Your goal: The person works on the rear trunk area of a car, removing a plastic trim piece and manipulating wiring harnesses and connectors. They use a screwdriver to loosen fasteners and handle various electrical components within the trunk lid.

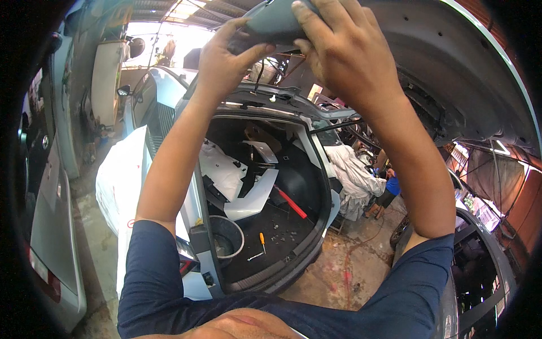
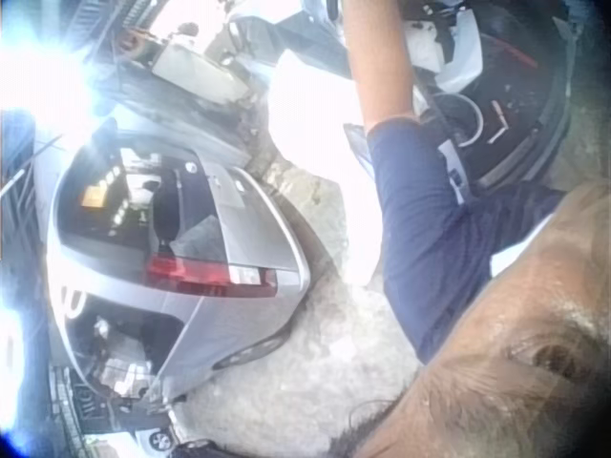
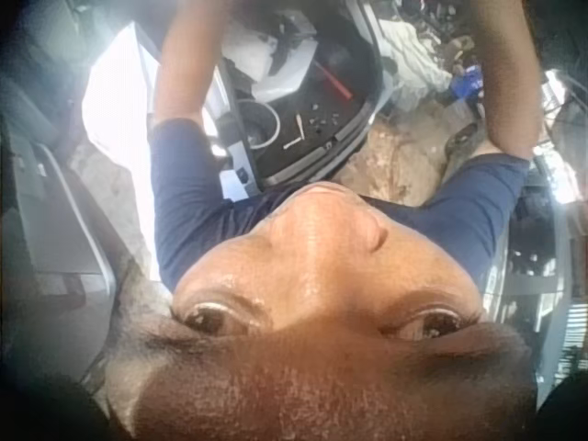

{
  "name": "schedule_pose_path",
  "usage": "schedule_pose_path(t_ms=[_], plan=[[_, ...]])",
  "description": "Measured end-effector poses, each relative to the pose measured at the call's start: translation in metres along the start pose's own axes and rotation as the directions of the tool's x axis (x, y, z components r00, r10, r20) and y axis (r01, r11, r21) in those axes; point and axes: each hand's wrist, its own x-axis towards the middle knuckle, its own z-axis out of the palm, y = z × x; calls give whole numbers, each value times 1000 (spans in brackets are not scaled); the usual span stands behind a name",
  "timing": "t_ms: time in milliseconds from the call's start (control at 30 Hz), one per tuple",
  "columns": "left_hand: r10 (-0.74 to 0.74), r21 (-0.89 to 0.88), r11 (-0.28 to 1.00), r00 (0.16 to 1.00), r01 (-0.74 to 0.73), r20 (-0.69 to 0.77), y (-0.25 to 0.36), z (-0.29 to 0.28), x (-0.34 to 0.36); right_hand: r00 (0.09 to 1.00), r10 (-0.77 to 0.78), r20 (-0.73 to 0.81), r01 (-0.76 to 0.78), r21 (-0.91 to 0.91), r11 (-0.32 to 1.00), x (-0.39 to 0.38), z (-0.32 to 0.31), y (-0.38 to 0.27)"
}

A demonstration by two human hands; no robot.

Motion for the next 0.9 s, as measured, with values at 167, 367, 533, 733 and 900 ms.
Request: schedule_pose_path(t_ms=[167, 367, 533, 733, 900], plan=[[229, 330, 924, 971, -195, -69, 4, 8, 23, 998, -11, 64, 23, -193, 981, 18, -5, 5], [193, 267, 952, 973, -153, -130, 19, 17, 32, 1000, -29, -3, 27, -286, 958, 19, 7, 17], [84, 26, 996, 996, -85, 11, 11, 16, 46, 998, -57, 11, 58, -251, 966, 23, 8, 23], [128, 113, 984, 989, -135, 69, 14, 14, 56, 995, -90, 47, 97, -191, 977, 31, 8, 28], [-301, 196, 947, 917, 255, 261, 35, -5, 65, 993, -45, 108, 59, -135, 989, 34, 4, 20]])
